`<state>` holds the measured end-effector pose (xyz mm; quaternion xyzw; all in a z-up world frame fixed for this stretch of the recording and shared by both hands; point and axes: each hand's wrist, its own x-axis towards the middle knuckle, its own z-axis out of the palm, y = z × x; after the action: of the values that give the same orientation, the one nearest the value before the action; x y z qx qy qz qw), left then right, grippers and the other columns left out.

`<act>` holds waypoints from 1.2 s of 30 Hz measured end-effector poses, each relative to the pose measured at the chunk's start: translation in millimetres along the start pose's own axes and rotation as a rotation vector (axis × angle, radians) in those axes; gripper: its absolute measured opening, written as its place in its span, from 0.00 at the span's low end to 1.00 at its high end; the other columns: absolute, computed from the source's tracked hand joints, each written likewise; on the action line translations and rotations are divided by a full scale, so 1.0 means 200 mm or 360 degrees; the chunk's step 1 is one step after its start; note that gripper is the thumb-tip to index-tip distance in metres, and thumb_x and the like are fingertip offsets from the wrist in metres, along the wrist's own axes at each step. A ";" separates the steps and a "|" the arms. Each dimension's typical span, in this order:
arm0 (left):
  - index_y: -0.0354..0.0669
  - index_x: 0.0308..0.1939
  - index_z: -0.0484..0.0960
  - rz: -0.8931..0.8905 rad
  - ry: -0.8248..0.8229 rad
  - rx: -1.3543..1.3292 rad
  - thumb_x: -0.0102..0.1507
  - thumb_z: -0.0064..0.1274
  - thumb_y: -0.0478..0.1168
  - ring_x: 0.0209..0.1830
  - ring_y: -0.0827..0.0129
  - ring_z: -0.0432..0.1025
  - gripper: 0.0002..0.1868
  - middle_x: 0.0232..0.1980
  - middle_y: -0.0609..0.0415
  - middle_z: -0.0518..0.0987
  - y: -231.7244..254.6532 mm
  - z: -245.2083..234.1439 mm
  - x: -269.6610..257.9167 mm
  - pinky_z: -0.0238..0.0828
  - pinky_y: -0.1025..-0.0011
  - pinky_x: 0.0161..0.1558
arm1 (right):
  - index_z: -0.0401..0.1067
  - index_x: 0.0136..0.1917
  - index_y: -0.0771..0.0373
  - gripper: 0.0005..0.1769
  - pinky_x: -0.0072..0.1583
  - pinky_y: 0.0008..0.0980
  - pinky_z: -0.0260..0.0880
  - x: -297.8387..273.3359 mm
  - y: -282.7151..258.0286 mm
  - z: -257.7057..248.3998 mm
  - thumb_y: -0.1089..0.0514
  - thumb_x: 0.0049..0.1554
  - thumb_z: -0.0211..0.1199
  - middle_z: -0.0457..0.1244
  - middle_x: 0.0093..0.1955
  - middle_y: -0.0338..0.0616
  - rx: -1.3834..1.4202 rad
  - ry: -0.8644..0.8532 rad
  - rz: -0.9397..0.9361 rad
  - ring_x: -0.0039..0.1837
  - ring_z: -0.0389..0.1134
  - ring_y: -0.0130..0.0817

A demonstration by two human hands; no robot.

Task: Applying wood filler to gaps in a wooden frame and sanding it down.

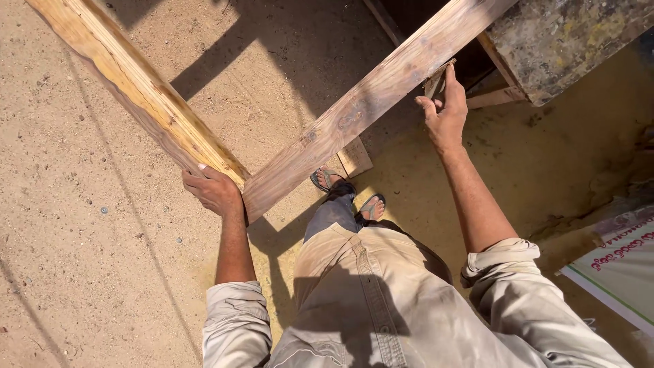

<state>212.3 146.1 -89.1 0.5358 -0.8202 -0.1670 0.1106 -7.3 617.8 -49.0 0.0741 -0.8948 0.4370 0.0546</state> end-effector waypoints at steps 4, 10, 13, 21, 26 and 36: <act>0.34 0.75 0.52 -0.0172 -0.0052 -0.0043 0.77 0.37 0.50 0.58 0.58 0.75 0.30 0.68 0.41 0.66 0.02 0.00 0.01 0.75 0.53 0.58 | 0.48 0.86 0.53 0.49 0.58 0.33 0.82 0.14 0.25 0.05 0.63 0.62 0.75 0.59 0.69 0.50 -0.0074 0.0143 -0.0019 0.65 0.67 0.38; 0.31 0.76 0.48 -0.0095 -0.0057 0.0016 0.76 0.37 0.48 0.60 0.55 0.73 0.32 0.72 0.36 0.60 0.02 -0.01 0.00 0.76 0.52 0.56 | 0.47 0.87 0.52 0.52 0.54 0.34 0.77 0.20 0.40 0.10 0.58 0.63 0.79 0.60 0.68 0.47 -0.0426 0.0082 -0.0369 0.61 0.66 0.36; 0.29 0.76 0.48 0.0007 -0.0012 0.0128 0.78 0.35 0.50 0.62 0.53 0.72 0.32 0.71 0.35 0.60 -0.01 0.00 0.00 0.76 0.52 0.57 | 0.45 0.88 0.51 0.52 0.54 0.34 0.78 0.20 0.35 0.09 0.61 0.62 0.75 0.61 0.70 0.50 -0.0525 0.0085 -0.0377 0.59 0.67 0.37; 0.27 0.74 0.50 0.0036 -0.0047 0.0200 0.78 0.30 0.53 0.59 0.52 0.71 0.32 0.67 0.34 0.60 0.03 -0.02 0.00 0.77 0.54 0.54 | 0.42 0.87 0.59 0.51 0.47 0.42 0.75 0.15 0.31 0.05 0.59 0.65 0.73 0.60 0.61 0.52 -0.0717 -0.0026 -0.0360 0.51 0.68 0.46; 0.27 0.74 0.51 0.0031 -0.0044 0.0234 0.79 0.30 0.54 0.59 0.54 0.72 0.32 0.67 0.36 0.61 0.01 0.01 0.01 0.77 0.55 0.55 | 0.47 0.84 0.61 0.48 0.45 0.46 0.74 0.10 0.31 0.00 0.53 0.62 0.73 0.59 0.61 0.56 -0.0868 -0.0131 -0.0440 0.50 0.69 0.52; 0.29 0.73 0.52 0.0063 -0.0053 0.0244 0.79 0.29 0.55 0.57 0.56 0.73 0.31 0.66 0.37 0.62 -0.04 0.04 0.02 0.78 0.56 0.53 | 0.74 0.56 0.68 0.09 0.50 0.39 0.72 -0.13 0.28 -0.24 0.60 0.67 0.61 0.70 0.43 0.52 -0.0250 0.0014 0.0414 0.44 0.72 0.41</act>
<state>214.6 141.3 -99.2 0.5235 -0.8428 -0.1103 0.0589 9.1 690.7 -66.8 -0.0489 -0.9280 0.3692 0.0069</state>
